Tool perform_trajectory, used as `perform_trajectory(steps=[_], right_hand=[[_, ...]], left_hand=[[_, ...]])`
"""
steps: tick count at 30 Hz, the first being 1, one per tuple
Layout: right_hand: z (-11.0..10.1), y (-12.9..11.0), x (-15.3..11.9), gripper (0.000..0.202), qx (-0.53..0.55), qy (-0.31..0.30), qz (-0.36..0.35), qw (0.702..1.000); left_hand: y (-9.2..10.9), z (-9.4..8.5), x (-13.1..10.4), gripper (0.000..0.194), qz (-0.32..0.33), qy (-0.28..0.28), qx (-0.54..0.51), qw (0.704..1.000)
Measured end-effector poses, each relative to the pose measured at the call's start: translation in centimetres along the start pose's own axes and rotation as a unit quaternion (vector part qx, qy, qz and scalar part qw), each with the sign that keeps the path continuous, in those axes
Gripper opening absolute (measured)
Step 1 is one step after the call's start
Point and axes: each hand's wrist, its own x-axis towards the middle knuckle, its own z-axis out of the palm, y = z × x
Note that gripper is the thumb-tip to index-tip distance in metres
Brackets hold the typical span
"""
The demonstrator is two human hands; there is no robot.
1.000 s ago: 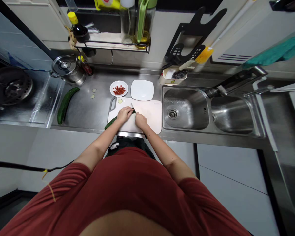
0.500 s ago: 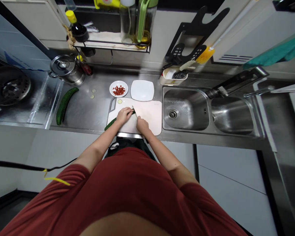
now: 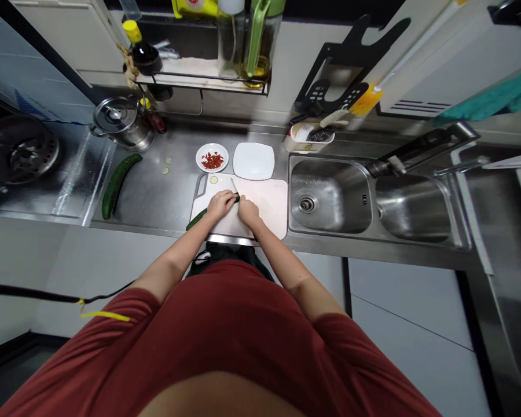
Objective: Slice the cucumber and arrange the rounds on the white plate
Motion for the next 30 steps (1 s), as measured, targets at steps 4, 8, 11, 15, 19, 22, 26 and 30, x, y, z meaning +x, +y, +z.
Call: perform_trajectory(steps=[4, 8, 11, 15, 19, 22, 26, 30], right_hand=[[-0.2, -0.1, 0.2, 0.027, 0.007, 0.004, -0.002, 1.0], [0.0, 0.2, -0.2, 0.028, 0.004, 0.002, 0.001, 1.0], [0.4, 0.6, -1.0, 0.028, -0.003, -0.004, 0.005, 1.0], [1.0, 1.2, -2.3, 0.028, -0.013, -0.012, 0.012, 1.0], [1.3, 1.8, -3.6, 0.026, -0.022, -0.019, 0.014, 0.999], [1.4, 2.0, -4.1, 0.027, -0.025, -0.025, 0.017, 0.999], [1.3, 1.9, -4.0, 0.028, -0.024, -0.023, 0.016, 0.999], [0.9, 1.5, -3.2, 0.027, -0.018, -0.02, 0.013, 1.0]], left_hand=[[0.3, -0.2, 0.0, 0.025, -0.006, -0.004, -0.001, 1.0], [0.3, -0.3, 0.0, 0.025, -0.01, -0.007, -0.001, 1.0], [0.2, -0.2, -0.1, 0.026, -0.011, -0.006, -0.004, 1.0], [0.2, -0.2, -0.2, 0.026, -0.009, -0.006, -0.009, 1.0], [0.0, -0.1, -0.2, 0.026, -0.005, 0.001, -0.013, 1.0], [-0.1, 0.1, -0.2, 0.026, -0.004, 0.002, -0.013, 1.0], [-0.2, 0.2, -0.2, 0.025, -0.004, 0.004, -0.01, 1.0], [0.0, 0.1, -0.2, 0.026, -0.004, 0.002, -0.002, 1.0]])
